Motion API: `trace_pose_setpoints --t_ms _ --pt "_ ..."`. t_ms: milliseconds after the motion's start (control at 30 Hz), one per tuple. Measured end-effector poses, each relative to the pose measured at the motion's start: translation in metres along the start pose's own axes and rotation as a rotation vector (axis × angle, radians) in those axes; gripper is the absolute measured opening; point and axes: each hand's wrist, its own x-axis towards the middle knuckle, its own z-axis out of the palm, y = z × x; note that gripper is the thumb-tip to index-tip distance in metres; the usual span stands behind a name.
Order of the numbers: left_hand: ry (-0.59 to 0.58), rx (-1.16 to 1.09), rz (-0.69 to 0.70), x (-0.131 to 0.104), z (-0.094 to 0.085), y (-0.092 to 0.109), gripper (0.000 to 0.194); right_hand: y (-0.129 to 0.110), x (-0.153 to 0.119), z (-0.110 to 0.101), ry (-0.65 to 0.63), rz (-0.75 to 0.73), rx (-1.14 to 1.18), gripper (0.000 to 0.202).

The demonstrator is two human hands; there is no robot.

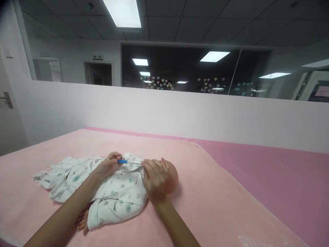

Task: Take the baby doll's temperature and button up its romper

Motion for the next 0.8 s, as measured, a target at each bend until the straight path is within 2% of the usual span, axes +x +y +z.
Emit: trace_pose_setpoints --t_ms 600,700,800 --pt "-0.008 -0.011 0.009 0.001 0.0 -0.001 0.03 -0.002 0.001 0.001 -0.013 -0.018 -0.006 0.019" --pt "0.057 0.048 0.007 0.005 0.003 -0.004 0.041 -0.003 0.007 -0.001 -0.016 0.011 -0.007 0.017" --pt "0.188 0.318 -0.085 0.01 0.011 -0.009 0.05 -0.003 0.018 -0.017 -0.008 0.109 -0.022 0.013"
